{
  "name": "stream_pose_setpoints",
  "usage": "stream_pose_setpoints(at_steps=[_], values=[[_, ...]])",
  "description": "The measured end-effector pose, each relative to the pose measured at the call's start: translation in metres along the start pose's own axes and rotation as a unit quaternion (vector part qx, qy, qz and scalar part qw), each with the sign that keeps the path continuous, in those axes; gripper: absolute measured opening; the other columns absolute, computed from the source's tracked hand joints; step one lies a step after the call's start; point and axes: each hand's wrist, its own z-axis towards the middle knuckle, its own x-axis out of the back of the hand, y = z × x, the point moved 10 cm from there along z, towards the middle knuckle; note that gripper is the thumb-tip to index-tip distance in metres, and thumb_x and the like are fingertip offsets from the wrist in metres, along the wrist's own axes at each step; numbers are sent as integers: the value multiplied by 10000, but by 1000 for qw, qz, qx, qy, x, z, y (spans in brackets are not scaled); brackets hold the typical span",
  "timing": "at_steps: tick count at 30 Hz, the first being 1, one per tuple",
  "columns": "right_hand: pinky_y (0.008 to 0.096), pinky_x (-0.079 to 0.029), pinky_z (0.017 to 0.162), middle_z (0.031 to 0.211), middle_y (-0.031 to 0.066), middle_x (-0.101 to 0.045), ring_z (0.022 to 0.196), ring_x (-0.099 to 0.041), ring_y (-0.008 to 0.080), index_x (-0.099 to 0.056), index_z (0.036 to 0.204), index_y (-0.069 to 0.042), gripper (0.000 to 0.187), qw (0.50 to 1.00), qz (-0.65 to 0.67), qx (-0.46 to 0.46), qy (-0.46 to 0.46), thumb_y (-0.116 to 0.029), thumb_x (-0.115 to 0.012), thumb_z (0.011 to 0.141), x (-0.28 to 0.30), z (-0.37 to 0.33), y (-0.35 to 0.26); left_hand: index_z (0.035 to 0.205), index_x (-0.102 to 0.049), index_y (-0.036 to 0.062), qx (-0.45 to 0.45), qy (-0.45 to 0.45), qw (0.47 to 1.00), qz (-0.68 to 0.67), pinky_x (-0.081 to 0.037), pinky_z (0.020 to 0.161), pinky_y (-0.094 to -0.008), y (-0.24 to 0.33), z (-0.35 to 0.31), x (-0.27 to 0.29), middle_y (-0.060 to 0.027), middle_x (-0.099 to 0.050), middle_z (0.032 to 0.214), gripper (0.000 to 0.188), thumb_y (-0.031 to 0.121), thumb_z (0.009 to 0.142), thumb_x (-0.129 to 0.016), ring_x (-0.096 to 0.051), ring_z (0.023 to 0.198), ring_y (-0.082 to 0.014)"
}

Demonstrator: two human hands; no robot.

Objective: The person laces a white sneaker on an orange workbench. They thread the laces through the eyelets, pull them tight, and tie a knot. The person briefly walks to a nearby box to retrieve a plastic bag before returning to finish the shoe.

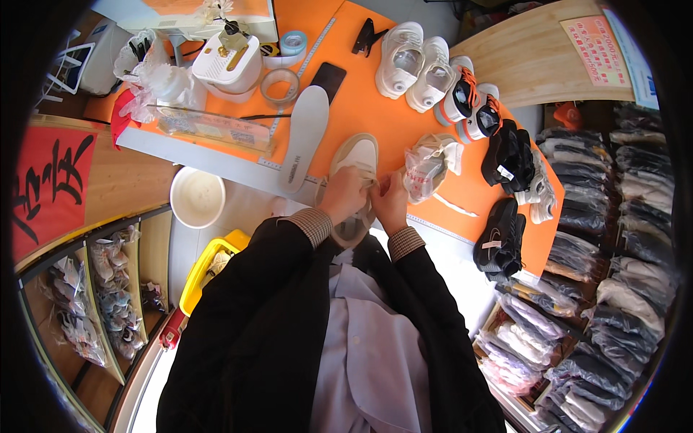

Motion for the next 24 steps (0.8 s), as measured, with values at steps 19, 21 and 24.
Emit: stream_pose_setpoints(at_steps=[19, 21, 24], values=[[405, -475, 597, 801, 153, -587, 674, -593, 326, -581, 907, -21, 136, 996, 10, 75, -45, -11, -556, 774, 2, -2, -24, 760, -636, 3, -14, 34, 990, 135, -480, 715, -417, 15, -17, 34, -124, -558, 917, 207, 209, 753, -650, -564, 903, -314], [422, -486, 622, 832, 158, -592, 722, -604, 350, -591, 906, -20, 132, 990, -1, 129, -55, -2, -552, 781, 4, 2, -33, 800, -633, 27, -57, 62, 985, 148, -477, 715, -411, 35, -15, 40, -98, -546, 930, 168, 183, 741, -657, -551, 931, -298], [442, -498, 661, 869, 164, -593, 774, -605, 374, -606, 923, -35, 150, 979, -70, 143, -130, -3, -560, 785, -6, 9, -26, 831, -635, 58, -141, 62, 976, 152, -472, 730, -386, 58, -12, 37, -66, -529, 928, 143, 132, 711, -660, -530, 949, -270]])
